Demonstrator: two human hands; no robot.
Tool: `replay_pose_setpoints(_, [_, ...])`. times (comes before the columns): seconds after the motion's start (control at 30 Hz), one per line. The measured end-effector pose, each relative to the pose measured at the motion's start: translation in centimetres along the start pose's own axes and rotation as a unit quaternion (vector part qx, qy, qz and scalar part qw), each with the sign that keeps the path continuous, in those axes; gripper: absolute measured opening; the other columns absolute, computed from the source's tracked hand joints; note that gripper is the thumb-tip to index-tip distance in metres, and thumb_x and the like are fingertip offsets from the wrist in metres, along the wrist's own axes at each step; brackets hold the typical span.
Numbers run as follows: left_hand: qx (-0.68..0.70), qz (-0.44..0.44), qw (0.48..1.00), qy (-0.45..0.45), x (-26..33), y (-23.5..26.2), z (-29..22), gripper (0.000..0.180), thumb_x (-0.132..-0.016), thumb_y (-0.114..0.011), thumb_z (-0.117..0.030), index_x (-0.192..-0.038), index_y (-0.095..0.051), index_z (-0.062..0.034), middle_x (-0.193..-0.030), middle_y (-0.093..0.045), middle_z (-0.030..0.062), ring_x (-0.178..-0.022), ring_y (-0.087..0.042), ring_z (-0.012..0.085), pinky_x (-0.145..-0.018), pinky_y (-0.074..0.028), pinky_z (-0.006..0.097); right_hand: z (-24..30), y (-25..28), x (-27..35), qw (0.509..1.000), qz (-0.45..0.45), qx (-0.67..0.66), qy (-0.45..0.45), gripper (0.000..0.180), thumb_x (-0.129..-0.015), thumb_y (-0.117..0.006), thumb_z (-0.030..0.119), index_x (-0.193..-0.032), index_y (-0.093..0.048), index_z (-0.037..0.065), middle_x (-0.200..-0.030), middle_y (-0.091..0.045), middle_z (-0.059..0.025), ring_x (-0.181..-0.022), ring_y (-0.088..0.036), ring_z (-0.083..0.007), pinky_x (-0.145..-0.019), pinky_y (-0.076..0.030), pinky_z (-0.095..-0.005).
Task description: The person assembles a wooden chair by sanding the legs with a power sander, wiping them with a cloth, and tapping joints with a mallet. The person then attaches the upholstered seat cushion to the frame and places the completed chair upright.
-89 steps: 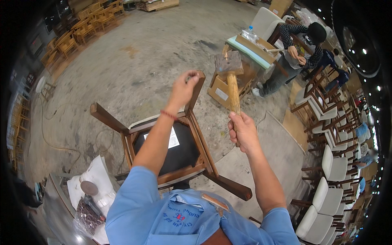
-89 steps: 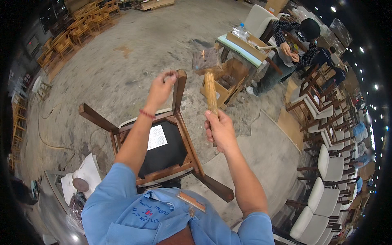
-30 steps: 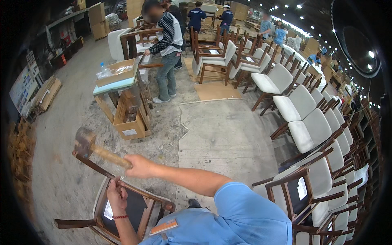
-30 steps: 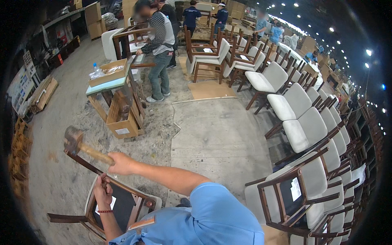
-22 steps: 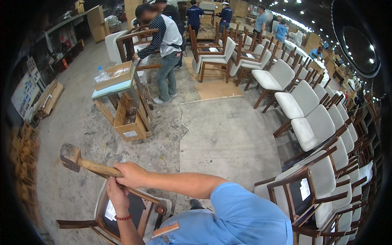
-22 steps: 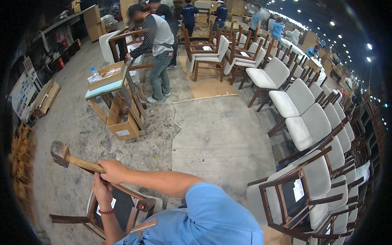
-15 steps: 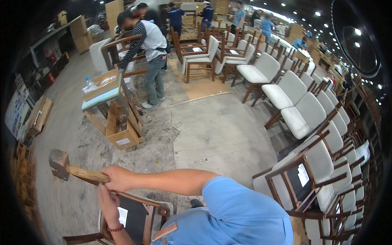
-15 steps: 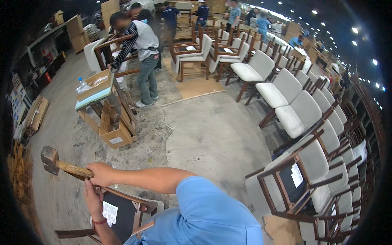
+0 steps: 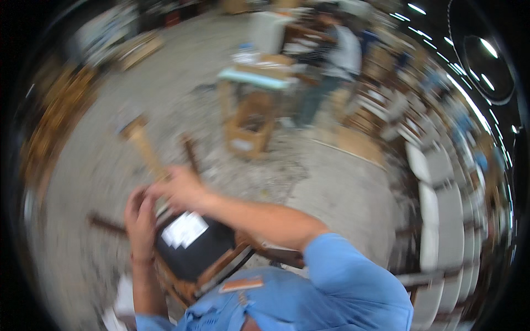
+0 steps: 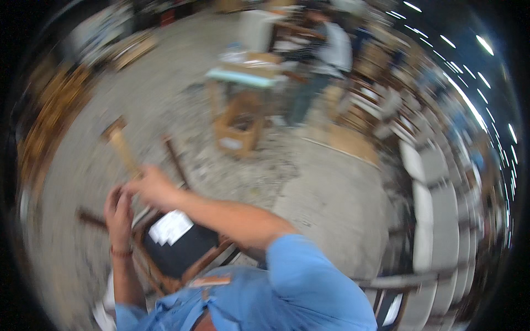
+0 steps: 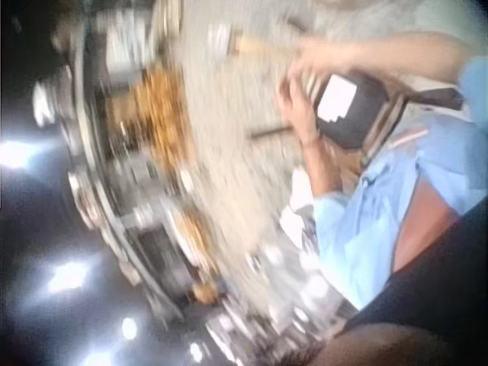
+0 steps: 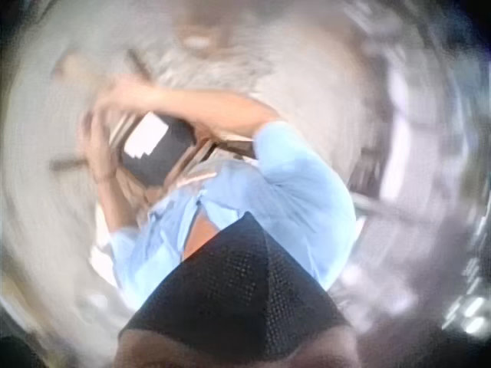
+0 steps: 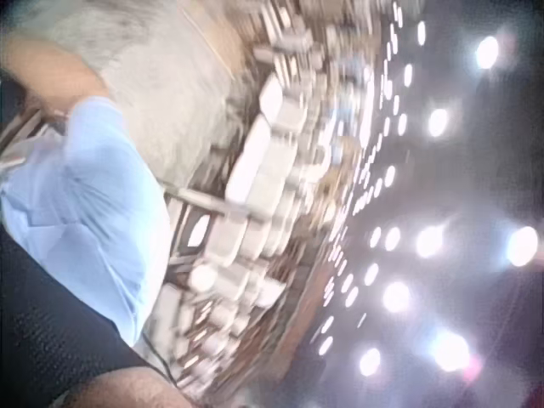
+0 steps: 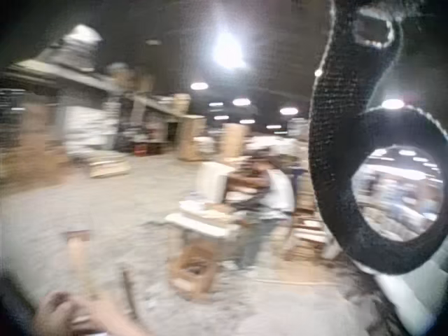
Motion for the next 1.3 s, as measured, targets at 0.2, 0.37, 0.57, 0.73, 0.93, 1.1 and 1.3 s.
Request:
replay_pose_setpoints(0.2, [-0.130,-0.243,0.960,-0.055,0.0,20.8,-4.8,0.034,-0.095,-0.060,-0.023,-0.117,-0.063,0.0017,-0.096,-0.065,0.0004,-0.062,-0.044,0.0024,-0.052,-0.035,0.020,-1.9,-1.2,0.1,0.989,-0.023,0.133,-0.057,0.025,-0.096,-0.059,0.032,-0.100,-0.055,0.008,-0.072,-0.054,-0.0026,-0.043,-0.043,-0.0067,-0.034,-0.030,-0.0212])
replay_pose_setpoints(0.37, [-0.085,-0.300,0.948,0.061,2.3,28.5,1.7,0.034,-0.095,-0.062,-0.023,-0.122,-0.063,-0.0018,-0.098,-0.068,-0.0011,-0.052,-0.040,0.0019,-0.046,-0.033,0.020,-3.7,-4.0,-1.9,0.973,0.034,0.209,-0.090,0.024,-0.098,-0.057,0.029,-0.093,-0.053,0.006,-0.068,-0.052,-0.0031,-0.042,-0.044,-0.0085,-0.034,-0.032,-0.0243])
replay_pose_setpoints(0.57, [0.156,-0.204,0.961,0.102,0.5,26.2,10.5,0.038,-0.097,-0.061,-0.026,-0.126,-0.060,-0.0029,-0.101,-0.065,0.0008,-0.050,-0.040,0.0042,-0.044,-0.030,0.019,-5.6,-6.9,-4.3,0.951,0.110,0.273,-0.095,0.029,-0.098,-0.056,0.030,-0.085,-0.053,0.004,-0.067,-0.053,-0.0041,-0.043,-0.045,-0.0086,-0.035,-0.032,-0.0247])
replay_pose_setpoints(0.73, [0.180,-0.189,0.959,0.107,-0.4,25.3,11.2,0.039,-0.097,-0.060,-0.026,-0.128,-0.058,-0.0028,-0.105,-0.062,0.0006,-0.050,-0.038,0.0046,-0.044,-0.029,0.020,-5.9,-7.2,-5.4,0.941,0.123,0.302,-0.088,0.030,-0.098,-0.056,0.030,-0.089,-0.056,0.001,-0.067,-0.053,-0.0038,-0.044,-0.045,-0.0085,-0.038,-0.034,-0.0248])
replay_pose_setpoints(0.93, [0.141,-0.210,0.963,0.091,-0.3,25.3,10.8,0.041,-0.098,-0.058,-0.027,-0.129,-0.057,0.0001,-0.095,-0.062,0.0004,-0.049,-0.039,0.0047,-0.043,-0.029,0.020,-4.5,-7.6,-6.8,0.907,0.115,0.401,-0.056,0.034,-0.098,-0.056,0.030,-0.111,-0.060,-0.002,-0.068,-0.054,-0.0028,-0.053,-0.050,-0.0098,-0.047,-0.041,-0.0259])
replay_pose_setpoints(1.1, [0.107,-0.235,0.963,0.079,-0.1,25.4,11.1,0.040,-0.099,-0.057,-0.026,-0.129,-0.056,0.0010,-0.093,-0.061,0.0009,-0.049,-0.039,0.0051,-0.044,-0.030,0.021,-2.2,-9.9,-7.5,0.866,0.143,0.479,0.027,0.036,-0.096,-0.057,0.028,-0.119,-0.061,0.000,-0.074,-0.059,-0.0064,-0.065,-0.057,-0.0161,-0.062,-0.048,-0.0324])
replay_pose_setpoints(1.3, [0.100,-0.251,0.960,0.080,-0.5,25.5,11.7,0.039,-0.100,-0.055,-0.022,-0.131,-0.054,0.0006,-0.095,-0.062,0.0009,-0.050,-0.041,0.0052,-0.044,-0.032,0.021,0.3,-13.6,-9.3,0.735,0.154,0.640,0.160,0.044,-0.094,-0.059,0.029,-0.128,-0.058,0.003,-0.092,-0.068,-0.0221,-0.087,-0.067,-0.0320,-0.077,-0.050,-0.0402])
Point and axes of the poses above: each hand's wrist, its own x-axis away from the middle knuckle, its own y-axis out of the back of the hand, z = x × y, the point moved 8 cm from there along -x, towards the middle knuckle
